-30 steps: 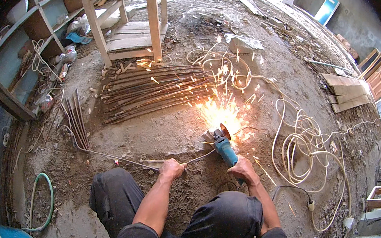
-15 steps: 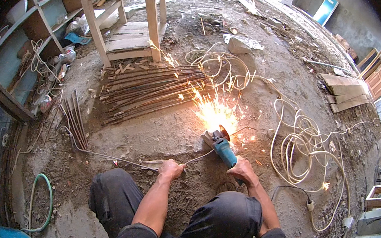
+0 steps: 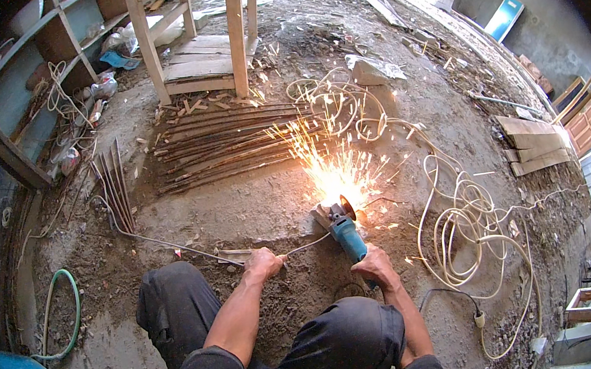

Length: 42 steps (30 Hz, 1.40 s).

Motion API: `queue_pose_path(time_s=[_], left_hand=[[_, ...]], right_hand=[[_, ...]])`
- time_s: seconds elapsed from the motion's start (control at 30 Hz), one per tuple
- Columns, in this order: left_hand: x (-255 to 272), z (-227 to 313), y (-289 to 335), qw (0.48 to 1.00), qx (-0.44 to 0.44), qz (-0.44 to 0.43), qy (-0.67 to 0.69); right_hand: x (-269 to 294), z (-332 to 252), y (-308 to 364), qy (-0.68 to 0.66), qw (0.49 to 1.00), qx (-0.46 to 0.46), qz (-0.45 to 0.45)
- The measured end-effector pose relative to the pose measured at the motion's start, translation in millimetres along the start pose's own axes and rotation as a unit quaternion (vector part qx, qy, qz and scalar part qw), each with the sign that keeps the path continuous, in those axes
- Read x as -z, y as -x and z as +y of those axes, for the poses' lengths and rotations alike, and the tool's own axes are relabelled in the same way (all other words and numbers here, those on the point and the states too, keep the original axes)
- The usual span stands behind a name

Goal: The person sits on the floor and uses an angle grinder to cut several metal rods one by one. After cutting, the person gathers the cut pieces and carries them toward a doorway.

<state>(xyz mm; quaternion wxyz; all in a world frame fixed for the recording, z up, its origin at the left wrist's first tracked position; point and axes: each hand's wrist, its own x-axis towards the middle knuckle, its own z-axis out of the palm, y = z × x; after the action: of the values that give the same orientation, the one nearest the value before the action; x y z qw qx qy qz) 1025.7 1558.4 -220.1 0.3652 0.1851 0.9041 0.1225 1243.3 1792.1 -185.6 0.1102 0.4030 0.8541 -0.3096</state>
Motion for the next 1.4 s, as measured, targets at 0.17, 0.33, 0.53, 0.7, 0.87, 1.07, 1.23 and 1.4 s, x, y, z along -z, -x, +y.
queue_pose_path(time_s=[0.17,0.33,0.53,0.7,0.87,1.07,1.23,1.4], left_hand=[[0,0,-1,1.000,0.009,-0.008,-0.002],[-2,-1,-5,1.000,0.012,-0.014,-0.013],[-4,-2,-5,1.000,0.015,-0.010,-0.012],[-9,-3,-5,1.000,0.018,0.006,-0.007],[-18,-14,-11,1.000,-0.010,-0.005,0.010],[-23,-4,-6,0.994,-0.084,0.064,0.001],[-25,51,-7,0.982,-0.160,0.089,0.035],[-54,102,-22,0.976,-0.208,0.065,-0.011]], right_hand=[[-4,0,-3,0.013,1.000,-0.006,0.026],[-6,4,-8,-0.016,1.000,0.027,0.002],[-7,5,-11,0.015,0.999,0.020,0.021],[-10,2,-5,0.028,0.998,0.019,0.050],[4,-4,4,-0.032,0.995,0.015,0.098],[58,9,30,-0.116,0.978,0.010,0.173],[87,25,49,-0.123,0.974,-0.040,0.188],[82,43,61,-0.102,0.971,-0.020,0.214]])
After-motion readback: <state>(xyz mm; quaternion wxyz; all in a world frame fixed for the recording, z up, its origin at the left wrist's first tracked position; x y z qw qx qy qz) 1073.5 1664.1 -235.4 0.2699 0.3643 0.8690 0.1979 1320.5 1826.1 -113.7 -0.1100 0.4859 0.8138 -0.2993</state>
